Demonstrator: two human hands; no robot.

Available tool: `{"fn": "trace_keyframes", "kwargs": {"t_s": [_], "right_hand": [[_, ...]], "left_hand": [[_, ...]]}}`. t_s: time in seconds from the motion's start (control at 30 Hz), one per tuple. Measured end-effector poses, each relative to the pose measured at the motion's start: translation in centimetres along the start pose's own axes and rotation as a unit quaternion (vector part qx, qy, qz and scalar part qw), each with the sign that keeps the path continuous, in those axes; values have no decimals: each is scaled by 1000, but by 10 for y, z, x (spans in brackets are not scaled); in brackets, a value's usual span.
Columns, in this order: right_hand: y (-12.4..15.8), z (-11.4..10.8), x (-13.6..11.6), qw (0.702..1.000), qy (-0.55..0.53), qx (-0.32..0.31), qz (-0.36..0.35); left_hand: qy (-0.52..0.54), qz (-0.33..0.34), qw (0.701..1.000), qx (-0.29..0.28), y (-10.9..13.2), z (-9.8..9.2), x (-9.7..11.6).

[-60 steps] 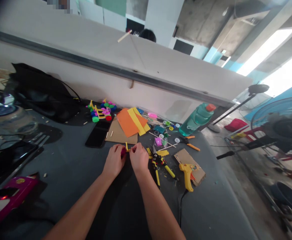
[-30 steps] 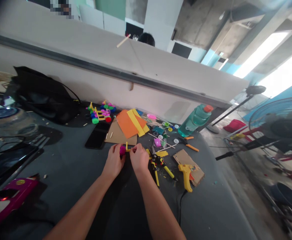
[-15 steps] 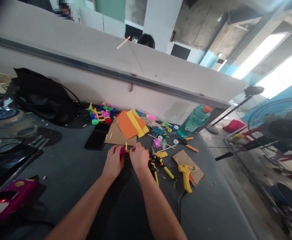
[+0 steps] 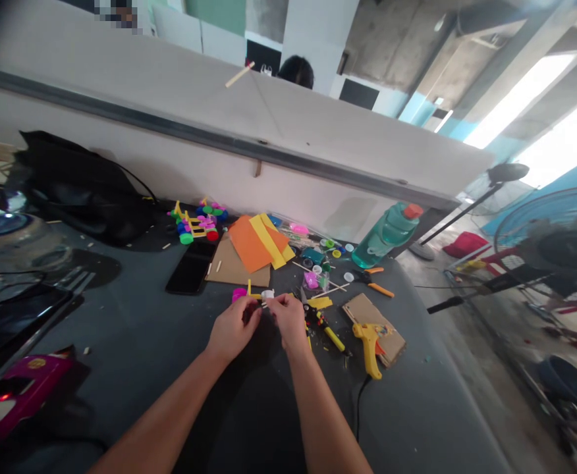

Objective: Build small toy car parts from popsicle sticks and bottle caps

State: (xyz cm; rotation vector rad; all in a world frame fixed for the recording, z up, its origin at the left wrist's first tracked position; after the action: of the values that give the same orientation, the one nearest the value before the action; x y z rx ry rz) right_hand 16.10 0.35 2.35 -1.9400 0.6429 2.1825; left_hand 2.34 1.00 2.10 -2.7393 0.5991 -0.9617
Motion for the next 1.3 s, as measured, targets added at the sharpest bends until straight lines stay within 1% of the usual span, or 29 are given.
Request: {"fn": "trace_keyframes", "kwargs": {"t_s": [0.1,0.2,0.3,0.4,0.57,0.73,0.97,1.3], "right_hand": [[2,1,4,998,-40,-30,45],[1,4,7,994,-66,-48,66],[0,5,9,993,-77,-50,71],[-1,5,11,993,-83,-49,70],[0,6,11,993,-91,-58,48],[1,5,5,992,-89,-88,7],[-2,1,7,994,-39,-99,-41],[-3,-2,7,993,11,-104,-57]], "left_hand": [[4,47,999,0,0,3,0],[2,79,997,21,0,5,-2],[7,81,996,28,0,8,-4],[26,66,997,14,-1,9,-4],[72,43,996,-9,-3,6,-3],[105,11,994,-20,-5,5,-4],[101,17,995,-20,-5,5,-4],[90,24,996,-18,-4,4,-4]]}}
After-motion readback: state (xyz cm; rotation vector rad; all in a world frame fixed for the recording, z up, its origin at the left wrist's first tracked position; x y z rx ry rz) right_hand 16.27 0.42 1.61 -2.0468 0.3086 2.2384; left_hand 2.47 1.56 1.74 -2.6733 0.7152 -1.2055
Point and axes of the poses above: each hand's wrist, its own y-axis away from the middle knuckle, its own z-axis out of the palm, x = y × z, the point moved 3 cm from there along -y, towards the middle knuckle, and after that the axes turned 9 degrees about -y, right-handed, at the moved point
